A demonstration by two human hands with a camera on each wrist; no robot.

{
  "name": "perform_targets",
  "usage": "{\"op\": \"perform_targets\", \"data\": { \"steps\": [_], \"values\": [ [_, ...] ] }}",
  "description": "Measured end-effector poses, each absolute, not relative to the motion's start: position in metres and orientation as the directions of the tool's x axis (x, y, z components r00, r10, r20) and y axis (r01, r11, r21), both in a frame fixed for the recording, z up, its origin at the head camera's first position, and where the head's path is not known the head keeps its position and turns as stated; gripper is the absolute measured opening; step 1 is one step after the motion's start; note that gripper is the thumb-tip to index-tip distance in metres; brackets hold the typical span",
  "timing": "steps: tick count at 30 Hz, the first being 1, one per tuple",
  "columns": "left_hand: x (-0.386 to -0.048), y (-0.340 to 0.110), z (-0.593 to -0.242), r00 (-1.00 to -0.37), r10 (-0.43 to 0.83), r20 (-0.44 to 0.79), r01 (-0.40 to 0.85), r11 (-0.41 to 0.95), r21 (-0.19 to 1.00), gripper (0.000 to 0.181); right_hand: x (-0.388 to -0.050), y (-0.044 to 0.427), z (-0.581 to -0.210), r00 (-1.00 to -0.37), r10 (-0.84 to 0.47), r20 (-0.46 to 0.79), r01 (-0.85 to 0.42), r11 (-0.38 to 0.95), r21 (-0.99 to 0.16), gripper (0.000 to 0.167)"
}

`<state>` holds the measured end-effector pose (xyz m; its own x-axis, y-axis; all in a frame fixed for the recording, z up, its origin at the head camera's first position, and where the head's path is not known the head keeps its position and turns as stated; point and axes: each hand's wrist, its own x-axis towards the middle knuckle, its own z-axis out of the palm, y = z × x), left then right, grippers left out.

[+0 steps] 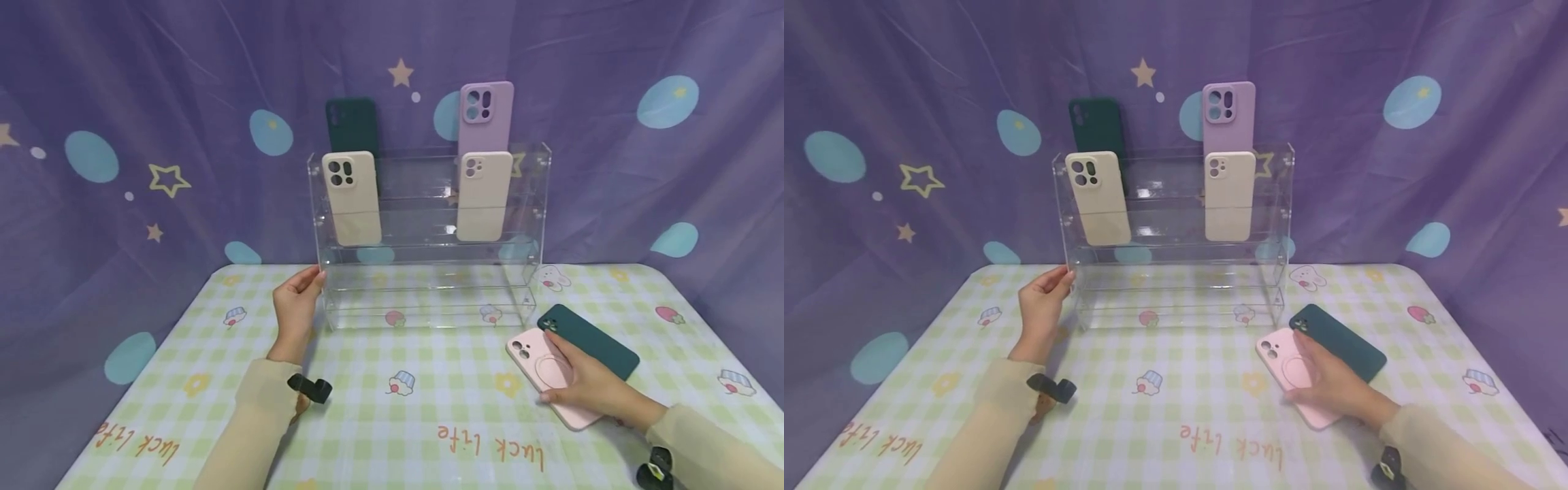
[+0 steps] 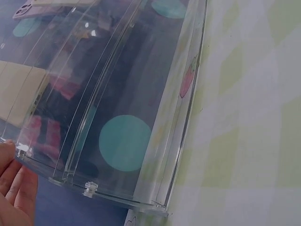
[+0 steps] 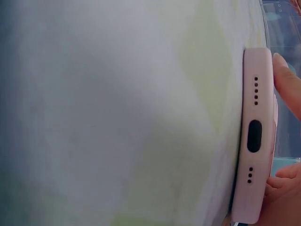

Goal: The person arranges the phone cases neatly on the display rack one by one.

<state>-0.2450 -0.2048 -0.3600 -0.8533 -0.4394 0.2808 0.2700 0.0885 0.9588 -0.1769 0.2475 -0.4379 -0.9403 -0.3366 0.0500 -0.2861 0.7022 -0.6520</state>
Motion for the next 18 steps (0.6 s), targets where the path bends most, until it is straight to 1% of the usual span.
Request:
{"op": "perform_targets", "data": {
  "steps": [11, 18],
  "values": [
    [-0.2478, -0.2064, -0.3626, -0.852, -0.449, 0.270, 0.266, 0.074, 0.961, 0.026, -0.1745, 0.2427, -0.4351, -0.944, -0.315, 0.096, -0.308, 0.745, -0.591, 0.111],
    [-0.2468, -0.2050, -0.3613, -0.852, -0.443, 0.279, 0.262, 0.100, 0.960, 0.026, -0.1722, 0.2396, -0.4302, -0.928, -0.331, 0.168, -0.367, 0.745, -0.557, 0.106]
  ]
}}
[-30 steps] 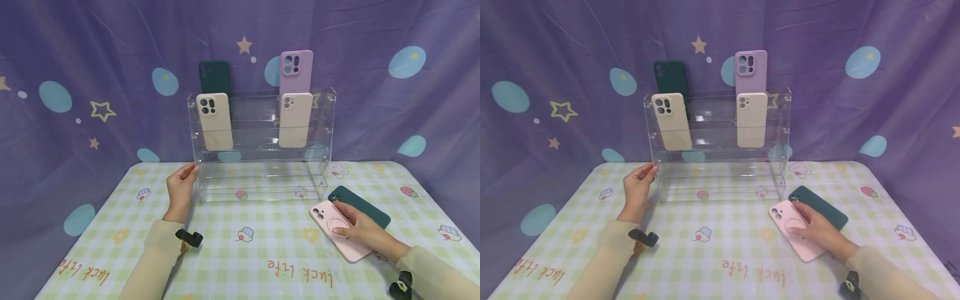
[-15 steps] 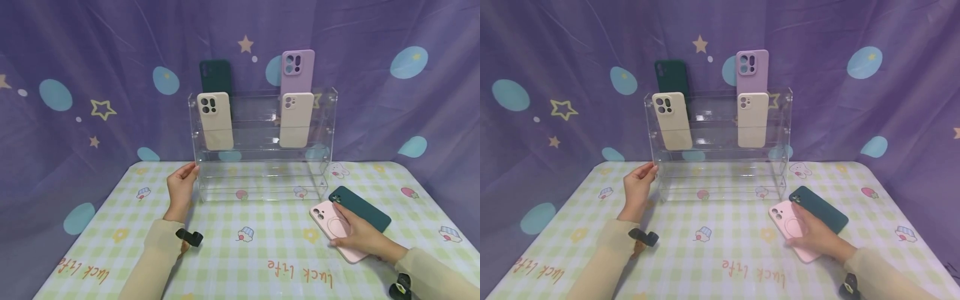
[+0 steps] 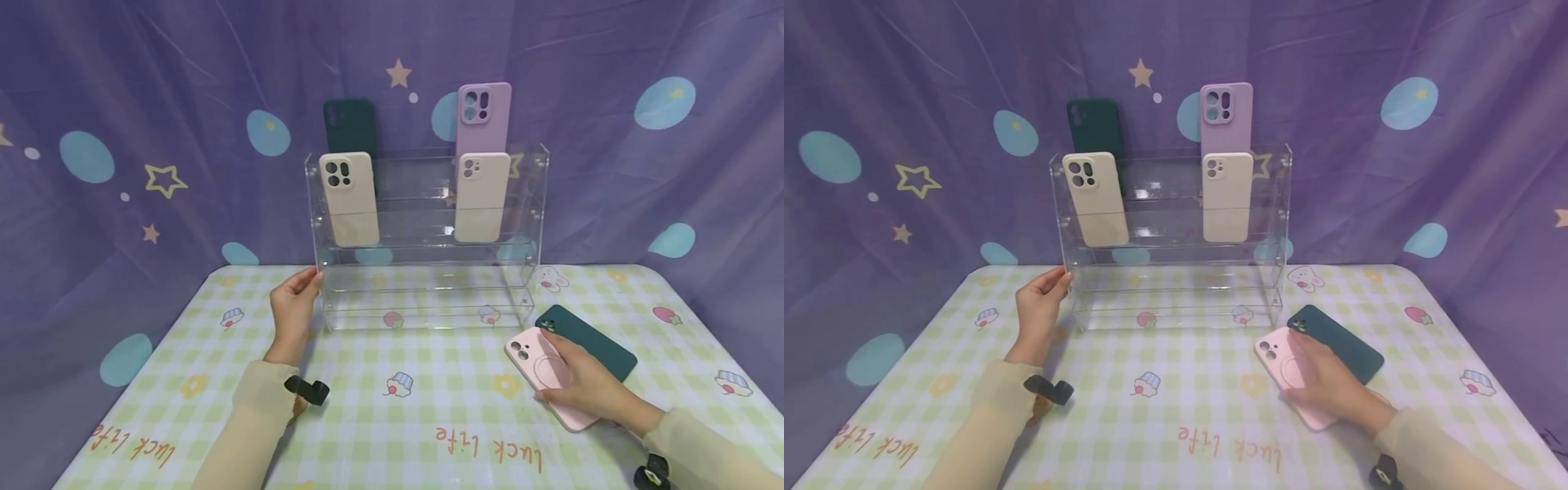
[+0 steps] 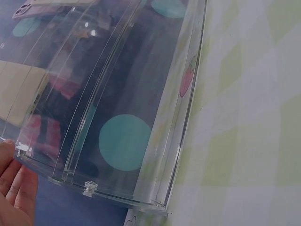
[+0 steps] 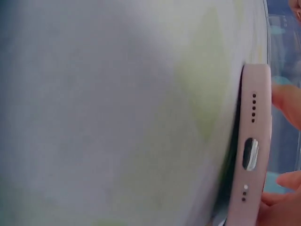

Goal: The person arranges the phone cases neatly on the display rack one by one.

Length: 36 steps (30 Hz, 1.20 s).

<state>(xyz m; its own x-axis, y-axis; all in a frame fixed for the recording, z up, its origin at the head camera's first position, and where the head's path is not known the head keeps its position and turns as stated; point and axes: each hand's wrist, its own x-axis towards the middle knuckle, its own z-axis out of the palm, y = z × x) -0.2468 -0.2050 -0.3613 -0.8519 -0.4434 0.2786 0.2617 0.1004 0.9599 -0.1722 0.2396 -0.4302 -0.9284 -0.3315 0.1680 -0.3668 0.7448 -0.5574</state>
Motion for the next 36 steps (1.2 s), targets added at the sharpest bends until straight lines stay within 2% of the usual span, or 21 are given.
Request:
{"op": "perform_targets", "data": {
  "steps": [5, 9, 13, 18, 25, 30, 36],
  "values": [
    [-0.248, -0.207, -0.363, -0.855, -0.434, 0.283, 0.263, 0.107, 0.959, 0.027, -0.172, 0.237, -0.428, -0.892, -0.343, 0.295, -0.449, 0.755, -0.477, 0.098],
    [-0.247, -0.208, -0.363, -0.857, -0.433, 0.280, 0.262, 0.101, 0.960, 0.028, -0.171, 0.234, -0.423, -0.898, -0.273, 0.344, -0.411, 0.800, -0.437, 0.087],
    [-0.249, -0.208, -0.365, -0.857, -0.440, 0.270, 0.259, 0.086, 0.962, 0.027, -0.170, 0.235, -0.418, -0.943, -0.160, 0.291, -0.292, 0.817, -0.497, 0.068],
    [-0.260, -0.214, -0.378, -0.851, -0.446, 0.276, 0.273, 0.073, 0.959, 0.027, -0.172, 0.238, -0.415, -0.955, -0.082, 0.284, -0.239, 0.779, -0.580, 0.047],
    [-0.266, -0.216, -0.385, -0.835, -0.462, 0.300, 0.290, 0.094, 0.952, 0.026, -0.172, 0.240, -0.401, -0.989, -0.064, 0.136, -0.147, 0.591, -0.793, 0.044],
    [-0.266, -0.215, -0.383, -0.843, -0.449, 0.297, 0.289, 0.087, 0.953, 0.026, -0.173, 0.233, -0.385, -0.992, -0.101, 0.080, -0.123, 0.558, -0.821, 0.041],
    [-0.264, -0.216, -0.381, -0.851, -0.449, 0.273, 0.263, 0.086, 0.961, 0.025, -0.181, 0.208, -0.355, -0.984, -0.155, 0.088, -0.146, 0.417, -0.897, 0.037]
  ]
}}
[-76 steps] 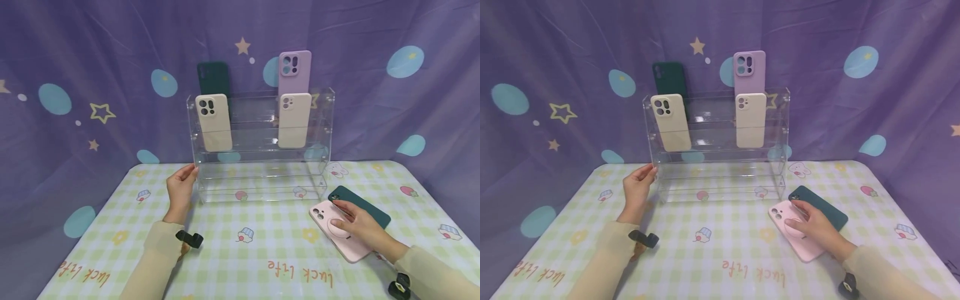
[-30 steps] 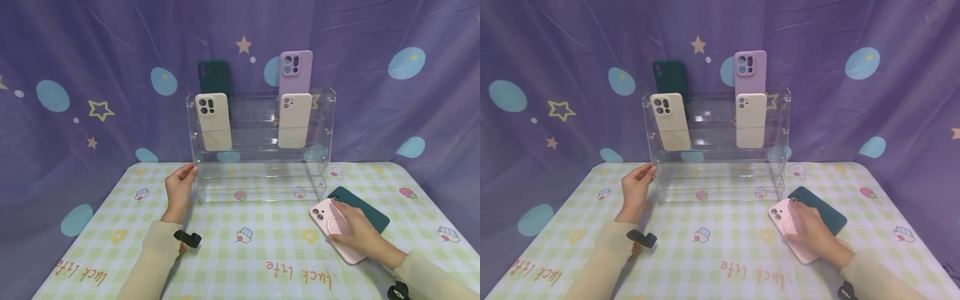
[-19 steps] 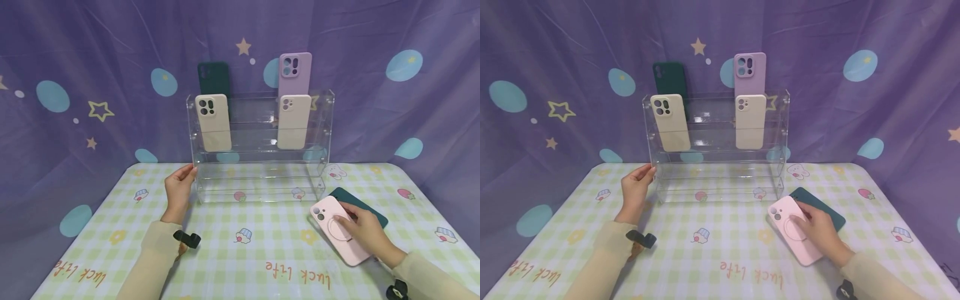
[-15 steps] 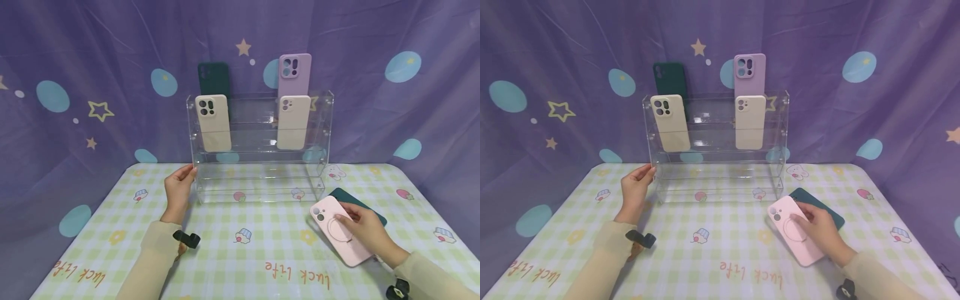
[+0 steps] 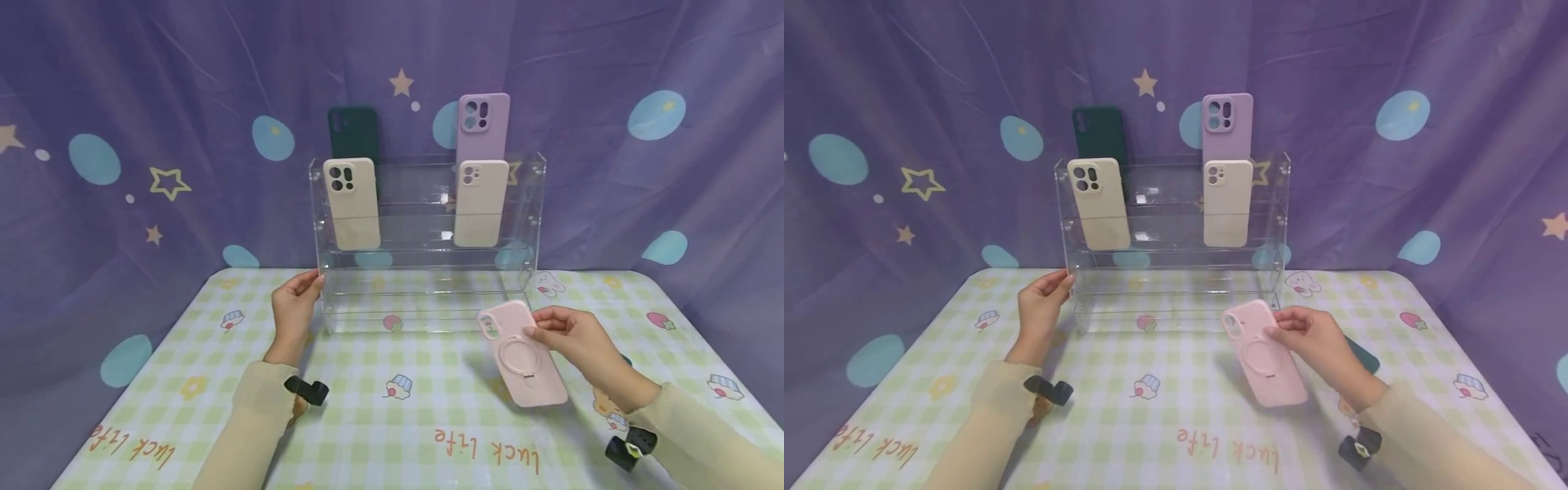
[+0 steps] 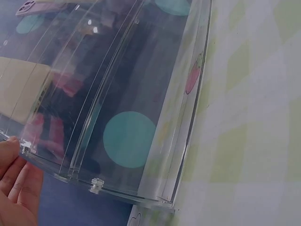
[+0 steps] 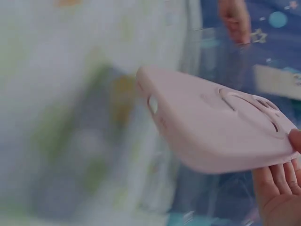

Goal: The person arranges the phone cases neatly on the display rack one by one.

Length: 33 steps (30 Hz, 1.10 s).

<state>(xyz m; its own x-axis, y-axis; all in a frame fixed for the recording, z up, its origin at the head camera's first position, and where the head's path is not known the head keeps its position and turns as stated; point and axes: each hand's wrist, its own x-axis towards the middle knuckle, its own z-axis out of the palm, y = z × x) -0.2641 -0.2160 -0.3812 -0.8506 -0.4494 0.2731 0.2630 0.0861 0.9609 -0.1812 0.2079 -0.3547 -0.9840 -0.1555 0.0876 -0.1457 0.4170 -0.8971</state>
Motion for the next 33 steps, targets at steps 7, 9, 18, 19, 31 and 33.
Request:
{"op": "perform_targets", "data": {
  "steps": [7, 9, 18, 19, 31, 33],
  "values": [
    [-0.265, -0.216, -0.378, -0.843, -0.455, 0.287, 0.264, 0.115, 0.958, 0.025, -0.202, 0.169, -0.323, -0.961, -0.191, 0.199, -0.235, 0.189, -0.953, 0.031],
    [-0.265, -0.215, -0.378, -0.845, -0.451, 0.288, 0.262, 0.121, 0.957, 0.026, -0.208, 0.158, -0.319, -0.952, -0.199, 0.231, -0.259, 0.125, -0.958, 0.026],
    [-0.254, -0.211, -0.367, -0.854, -0.451, 0.261, 0.226, 0.130, 0.965, 0.024, -0.231, 0.105, -0.305, -0.935, -0.201, 0.292, -0.306, 0.041, -0.951, 0.025],
    [-0.251, -0.210, -0.365, -0.853, -0.449, 0.265, 0.227, 0.137, 0.964, 0.023, -0.233, 0.099, -0.302, -0.935, -0.194, 0.298, -0.310, 0.038, -0.950, 0.026],
    [-0.258, -0.212, -0.374, -0.828, -0.462, 0.320, 0.287, 0.141, 0.947, 0.023, -0.264, 0.024, -0.288, -0.917, -0.059, 0.394, -0.380, -0.164, -0.910, 0.020],
    [-0.263, -0.214, -0.382, -0.825, -0.467, 0.319, 0.289, 0.137, 0.947, 0.024, -0.270, 0.016, -0.286, -0.907, -0.052, 0.418, -0.405, -0.166, -0.899, 0.020]
  ]
}}
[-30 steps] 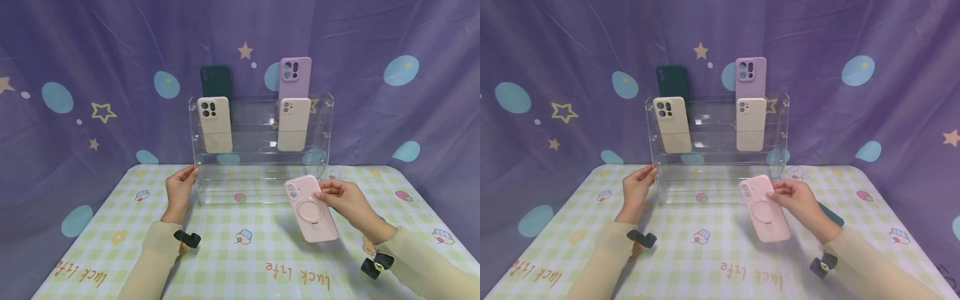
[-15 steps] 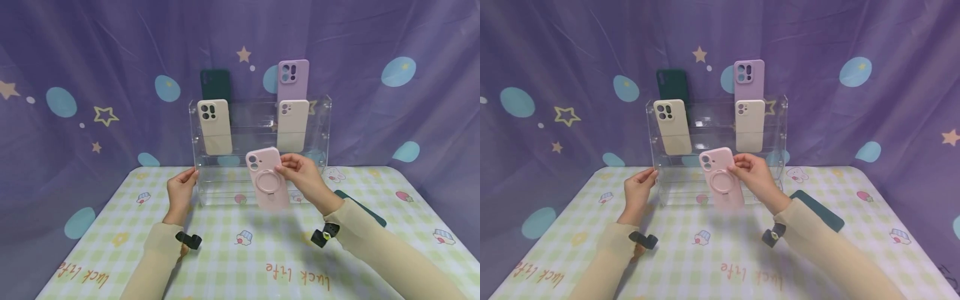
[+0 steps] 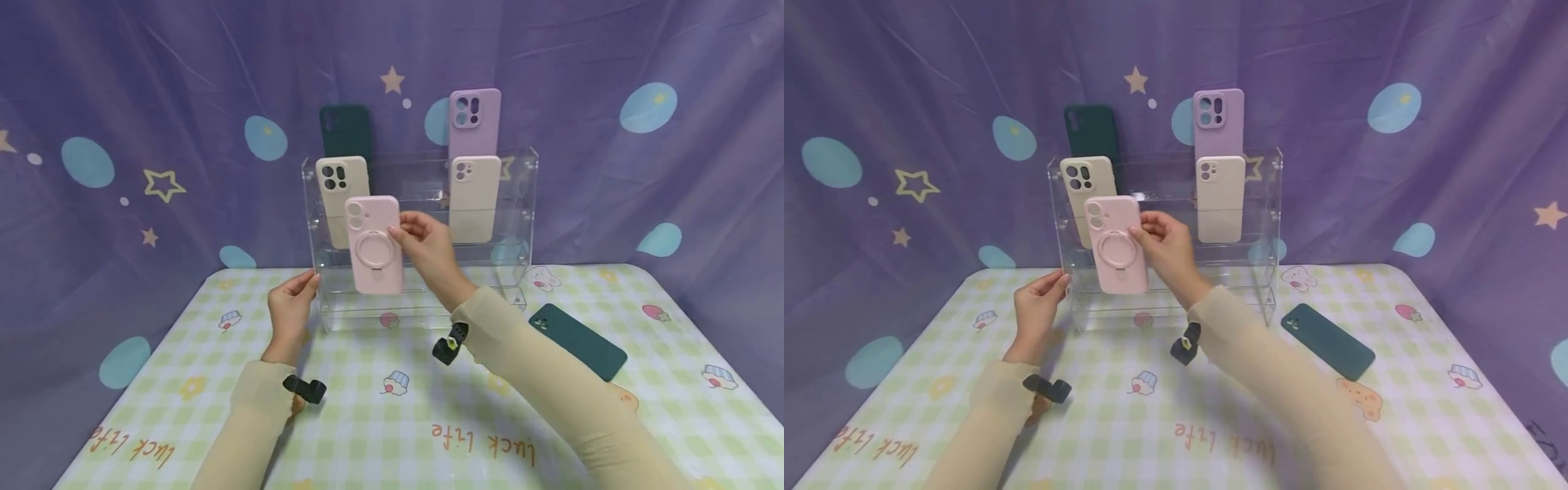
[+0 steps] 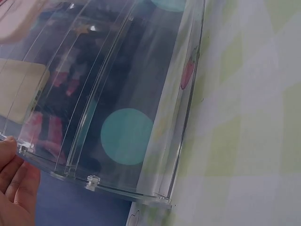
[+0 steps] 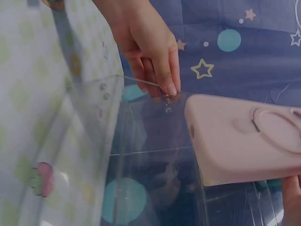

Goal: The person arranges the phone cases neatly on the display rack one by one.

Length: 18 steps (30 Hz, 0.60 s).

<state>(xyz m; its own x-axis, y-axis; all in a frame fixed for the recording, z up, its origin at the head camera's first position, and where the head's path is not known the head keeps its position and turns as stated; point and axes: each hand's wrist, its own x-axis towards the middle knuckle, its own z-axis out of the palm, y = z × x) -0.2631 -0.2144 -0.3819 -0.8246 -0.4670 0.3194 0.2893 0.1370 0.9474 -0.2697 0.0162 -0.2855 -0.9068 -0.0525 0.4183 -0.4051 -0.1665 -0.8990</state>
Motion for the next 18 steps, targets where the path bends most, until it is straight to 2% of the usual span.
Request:
{"op": "perform_targets", "data": {
  "steps": [7, 12, 18],
  "values": [
    [-0.250, -0.210, -0.370, -0.843, -0.447, 0.300, 0.273, 0.125, 0.954, 0.022, -0.291, -0.009, -0.277, -0.870, -0.028, 0.493, -0.481, -0.175, -0.859, 0.022],
    [-0.241, -0.205, -0.359, -0.830, -0.452, 0.325, 0.281, 0.164, 0.946, 0.021, -0.302, -0.020, -0.273, -0.841, -0.025, 0.541, -0.529, -0.176, -0.830, 0.024],
    [-0.242, -0.203, -0.358, -0.832, -0.448, 0.328, 0.291, 0.151, 0.945, 0.022, -0.307, -0.026, -0.276, -0.845, -0.005, 0.535, -0.520, -0.226, -0.824, 0.025]
  ]
}}
